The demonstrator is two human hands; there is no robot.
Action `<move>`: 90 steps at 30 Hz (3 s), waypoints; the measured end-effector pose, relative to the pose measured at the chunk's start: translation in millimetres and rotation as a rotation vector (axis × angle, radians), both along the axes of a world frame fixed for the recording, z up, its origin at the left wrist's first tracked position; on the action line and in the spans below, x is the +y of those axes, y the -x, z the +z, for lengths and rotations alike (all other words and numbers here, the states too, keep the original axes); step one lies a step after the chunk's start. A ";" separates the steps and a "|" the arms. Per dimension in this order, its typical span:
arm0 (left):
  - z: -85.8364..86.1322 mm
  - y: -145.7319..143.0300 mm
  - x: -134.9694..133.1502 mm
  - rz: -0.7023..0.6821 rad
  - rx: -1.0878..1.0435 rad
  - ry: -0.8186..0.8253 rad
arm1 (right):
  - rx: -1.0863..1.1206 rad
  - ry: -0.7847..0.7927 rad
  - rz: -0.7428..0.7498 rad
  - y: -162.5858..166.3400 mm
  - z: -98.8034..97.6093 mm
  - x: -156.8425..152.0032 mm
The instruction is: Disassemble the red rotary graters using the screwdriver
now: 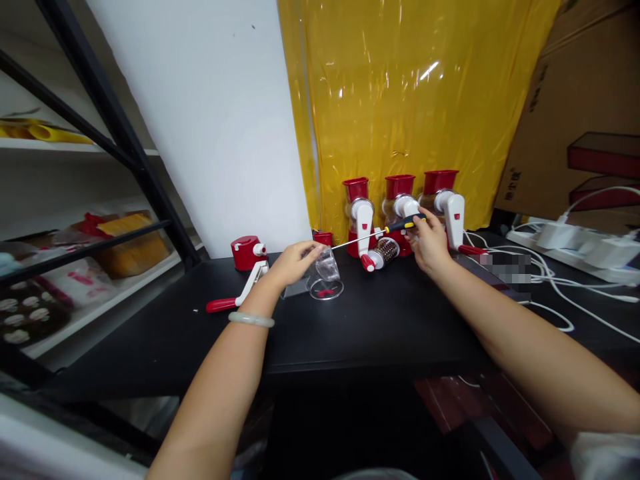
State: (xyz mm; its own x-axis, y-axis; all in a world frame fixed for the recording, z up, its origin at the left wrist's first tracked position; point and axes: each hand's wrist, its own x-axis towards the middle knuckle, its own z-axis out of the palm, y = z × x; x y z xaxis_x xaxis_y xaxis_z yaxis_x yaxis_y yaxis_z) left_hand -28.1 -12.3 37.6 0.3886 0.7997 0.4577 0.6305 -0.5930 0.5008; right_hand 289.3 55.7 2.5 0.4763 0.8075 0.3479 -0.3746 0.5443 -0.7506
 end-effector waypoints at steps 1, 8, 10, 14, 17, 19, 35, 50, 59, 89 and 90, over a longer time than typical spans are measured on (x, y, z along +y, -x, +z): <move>-0.1 0.0 0.1 0.000 0.000 -0.001 | -0.005 -0.005 -0.006 -0.1 -0.5 0.4; -0.5 -0.4 0.0 0.000 -0.004 -0.007 | -0.034 0.014 -0.042 -1.0 -4.1 4.3; 0.0 -0.6 -0.7 -0.001 -0.002 -0.011 | -0.030 0.011 -0.038 -1.0 -4.2 5.1; 1.1 -0.8 -2.0 -0.004 -0.012 -0.001 | -0.032 0.013 -0.028 -0.9 -4.3 6.5; 1.4 -1.0 -2.4 -0.007 -0.011 -0.002 | -0.038 0.026 -0.029 -1.4 -5.0 7.9; 1.2 -1.2 -2.2 -0.002 -0.008 -0.003 | -0.057 0.024 -0.036 -1.7 -5.7 8.8; -0.5 0.2 0.2 -0.001 -0.002 -0.013 | 0.005 -0.043 0.007 4.5 2.0 0.0; 0.4 -0.6 -1.2 -0.001 -0.012 -0.008 | -0.043 -0.026 -0.059 1.6 -6.6 8.5; -0.7 -0.1 0.6 -0.013 -0.014 -0.012 | -0.080 -0.046 -0.052 1.8 -5.7 7.0; -1.3 0.6 1.2 -0.005 -0.009 -0.014 | -0.016 0.005 -0.051 3.8 -0.4 0.3; -1.3 0.6 1.2 -0.005 -0.009 -0.017 | -0.021 0.002 -0.048 3.8 -0.8 0.6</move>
State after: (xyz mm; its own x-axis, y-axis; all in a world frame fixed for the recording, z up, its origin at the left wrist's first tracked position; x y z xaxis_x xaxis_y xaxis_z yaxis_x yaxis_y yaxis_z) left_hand -28.7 -11.1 36.3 0.3883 0.7899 0.4745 0.6234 -0.6044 0.4960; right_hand 285.5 56.4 1.7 0.5069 0.7848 0.3566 -0.3319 0.5595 -0.7595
